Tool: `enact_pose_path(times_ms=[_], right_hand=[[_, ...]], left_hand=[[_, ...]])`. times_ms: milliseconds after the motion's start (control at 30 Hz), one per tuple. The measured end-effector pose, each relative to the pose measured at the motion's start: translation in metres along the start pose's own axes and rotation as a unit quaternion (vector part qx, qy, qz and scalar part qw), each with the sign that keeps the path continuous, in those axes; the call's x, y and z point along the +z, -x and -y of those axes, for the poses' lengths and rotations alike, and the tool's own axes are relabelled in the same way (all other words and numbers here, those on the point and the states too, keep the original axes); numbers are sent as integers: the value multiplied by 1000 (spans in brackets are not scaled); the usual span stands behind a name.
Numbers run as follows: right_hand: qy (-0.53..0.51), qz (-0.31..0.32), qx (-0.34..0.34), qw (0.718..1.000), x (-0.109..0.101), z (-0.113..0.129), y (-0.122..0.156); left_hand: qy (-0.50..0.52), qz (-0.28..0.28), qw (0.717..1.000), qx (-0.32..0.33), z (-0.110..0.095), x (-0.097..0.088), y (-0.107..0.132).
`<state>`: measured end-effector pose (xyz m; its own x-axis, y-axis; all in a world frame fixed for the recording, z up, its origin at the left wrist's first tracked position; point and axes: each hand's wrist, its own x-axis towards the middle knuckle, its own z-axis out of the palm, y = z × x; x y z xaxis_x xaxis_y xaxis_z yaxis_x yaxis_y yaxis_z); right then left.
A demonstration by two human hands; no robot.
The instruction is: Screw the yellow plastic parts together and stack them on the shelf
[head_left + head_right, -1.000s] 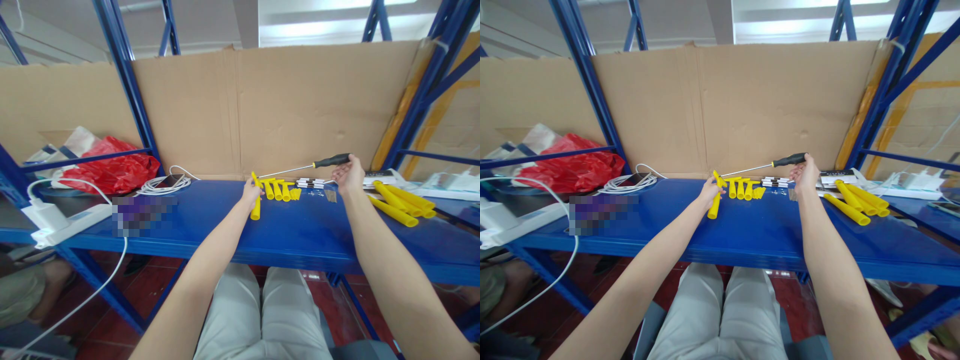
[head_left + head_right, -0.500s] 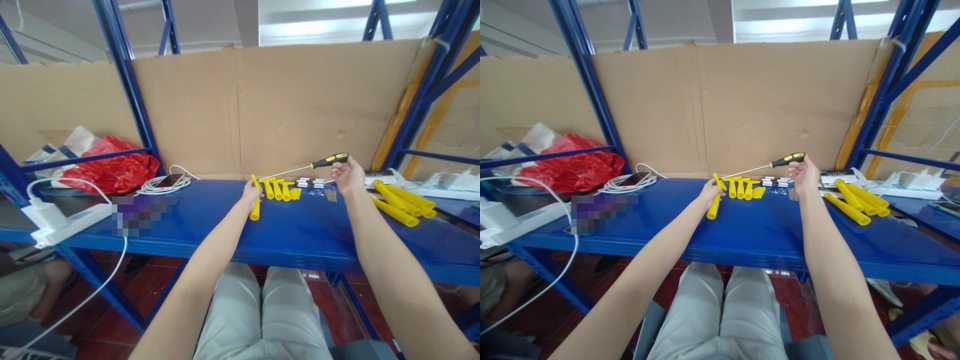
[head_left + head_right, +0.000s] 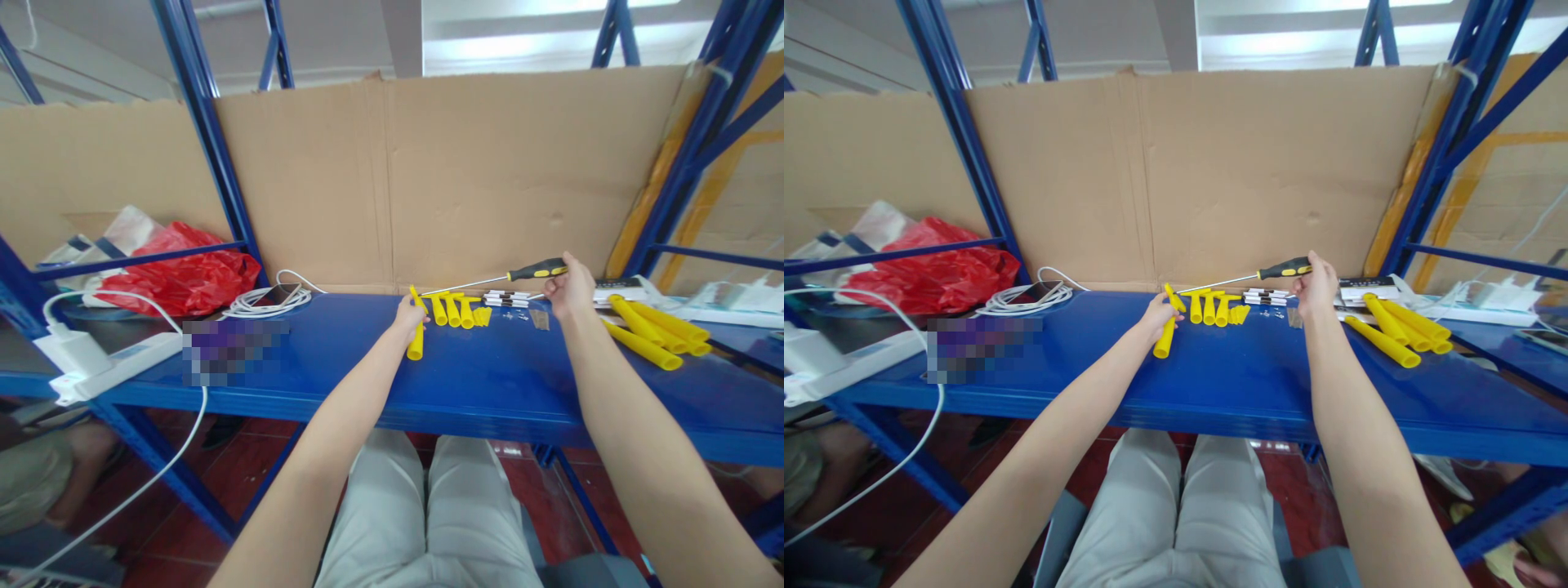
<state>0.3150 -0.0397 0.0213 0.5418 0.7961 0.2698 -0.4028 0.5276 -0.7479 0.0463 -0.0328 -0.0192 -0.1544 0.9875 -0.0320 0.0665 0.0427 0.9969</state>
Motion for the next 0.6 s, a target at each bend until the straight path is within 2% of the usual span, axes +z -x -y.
enact_pose_path(times_ms=[233, 367, 600], right_hand=[[-18, 16, 45, 999, 3, 7, 5], [-6, 28, 38, 999, 1, 4, 2], [18, -6, 35, 999, 1, 3, 5]], left_hand=[[0, -2, 1000, -3, -1, -1, 1], [-6, 1, 1000, -4, -1, -1, 1], [-9, -5, 1000, -4, 0, 0, 0]])
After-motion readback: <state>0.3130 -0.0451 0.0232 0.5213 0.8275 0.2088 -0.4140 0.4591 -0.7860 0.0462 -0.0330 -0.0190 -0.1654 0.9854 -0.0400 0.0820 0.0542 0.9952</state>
